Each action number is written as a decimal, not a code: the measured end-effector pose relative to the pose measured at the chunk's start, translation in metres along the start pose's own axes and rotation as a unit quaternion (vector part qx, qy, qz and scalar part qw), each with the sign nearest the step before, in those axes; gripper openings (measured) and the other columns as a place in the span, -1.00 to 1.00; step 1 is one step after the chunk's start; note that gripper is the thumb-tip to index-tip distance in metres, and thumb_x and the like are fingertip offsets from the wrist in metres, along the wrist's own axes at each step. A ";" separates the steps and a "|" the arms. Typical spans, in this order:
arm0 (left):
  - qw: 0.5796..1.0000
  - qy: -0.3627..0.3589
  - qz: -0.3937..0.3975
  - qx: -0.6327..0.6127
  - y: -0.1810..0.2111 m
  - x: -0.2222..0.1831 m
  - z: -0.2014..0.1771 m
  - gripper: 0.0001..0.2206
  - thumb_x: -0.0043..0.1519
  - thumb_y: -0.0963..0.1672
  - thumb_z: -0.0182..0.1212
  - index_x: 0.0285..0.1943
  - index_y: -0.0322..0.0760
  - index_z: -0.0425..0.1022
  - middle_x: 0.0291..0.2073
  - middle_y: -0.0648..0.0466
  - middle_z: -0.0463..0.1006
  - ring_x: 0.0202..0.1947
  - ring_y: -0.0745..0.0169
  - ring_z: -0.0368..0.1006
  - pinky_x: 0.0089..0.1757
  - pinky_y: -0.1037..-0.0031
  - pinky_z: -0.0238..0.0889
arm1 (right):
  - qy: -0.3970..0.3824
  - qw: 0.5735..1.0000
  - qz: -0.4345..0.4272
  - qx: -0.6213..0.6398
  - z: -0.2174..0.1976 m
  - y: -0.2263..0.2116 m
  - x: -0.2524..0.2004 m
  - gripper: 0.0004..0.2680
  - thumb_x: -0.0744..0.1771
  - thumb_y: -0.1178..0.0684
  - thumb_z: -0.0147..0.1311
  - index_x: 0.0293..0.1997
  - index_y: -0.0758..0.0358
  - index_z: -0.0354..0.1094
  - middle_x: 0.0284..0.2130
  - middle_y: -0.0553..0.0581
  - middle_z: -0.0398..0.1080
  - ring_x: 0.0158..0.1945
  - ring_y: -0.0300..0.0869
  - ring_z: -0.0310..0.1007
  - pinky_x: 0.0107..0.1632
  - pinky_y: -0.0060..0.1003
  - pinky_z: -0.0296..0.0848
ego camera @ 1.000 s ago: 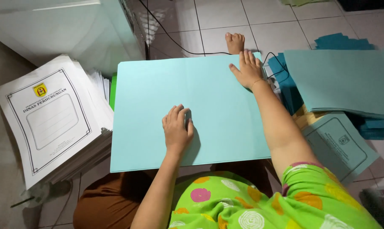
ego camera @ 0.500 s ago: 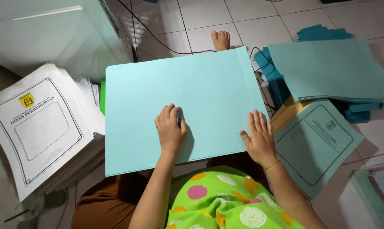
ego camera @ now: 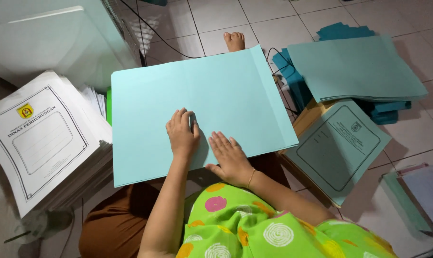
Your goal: The person folds a large outer sheet and inserts a pre-printed document inside to assemble document folders.
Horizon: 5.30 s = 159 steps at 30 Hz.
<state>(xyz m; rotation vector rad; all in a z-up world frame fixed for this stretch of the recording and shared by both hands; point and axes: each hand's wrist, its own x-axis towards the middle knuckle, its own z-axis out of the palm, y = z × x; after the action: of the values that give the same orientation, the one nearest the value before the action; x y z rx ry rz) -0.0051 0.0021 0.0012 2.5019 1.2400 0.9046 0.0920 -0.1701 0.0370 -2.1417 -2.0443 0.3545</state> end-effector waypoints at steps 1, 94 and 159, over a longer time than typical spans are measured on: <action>1.000 0.001 0.001 -0.001 0.000 0.000 0.001 -0.72 0.26 -0.08 0.14 0.16 -0.03 0.47 0.19 0.05 0.46 0.32 0.06 0.30 0.21 0.15 0.09 | 0.002 1.000 0.000 -0.001 -0.002 0.015 -0.012 -0.34 0.40 -0.46 -0.45 0.53 0.33 -0.24 0.51 0.36 -0.28 0.57 0.14 -0.42 0.47 0.14 -0.42; 0.950 -0.278 0.112 0.090 0.064 -0.023 -0.025 -0.11 0.31 0.30 -0.41 0.61 -0.38 -0.12 0.56 -0.25 -0.11 0.57 -0.21 -0.29 0.38 -0.04 -0.39 | 0.145 0.934 0.326 0.029 -0.055 0.122 -0.010 -0.32 0.38 -0.49 -0.30 0.55 0.28 -0.18 0.50 0.39 -0.17 0.54 0.20 -0.21 0.38 0.27 -0.01; 0.976 -0.116 -0.117 0.140 -0.095 -0.102 -0.130 -0.18 0.38 0.23 -0.36 0.57 -0.51 -0.04 0.53 -0.40 -0.08 0.53 -0.43 -0.27 0.34 -0.15 -0.41 | 0.162 0.930 0.327 0.035 -0.052 0.123 -0.016 -0.32 0.37 -0.47 -0.26 0.54 0.31 -0.14 0.50 0.38 -0.18 0.53 0.20 -0.18 0.36 0.28 0.01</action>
<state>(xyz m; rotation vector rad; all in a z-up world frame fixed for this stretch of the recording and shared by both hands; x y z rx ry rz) -0.1921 -0.0285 0.0188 2.4977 1.6293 0.3918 0.2240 -0.1901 0.0534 -2.5728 -1.0912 0.1262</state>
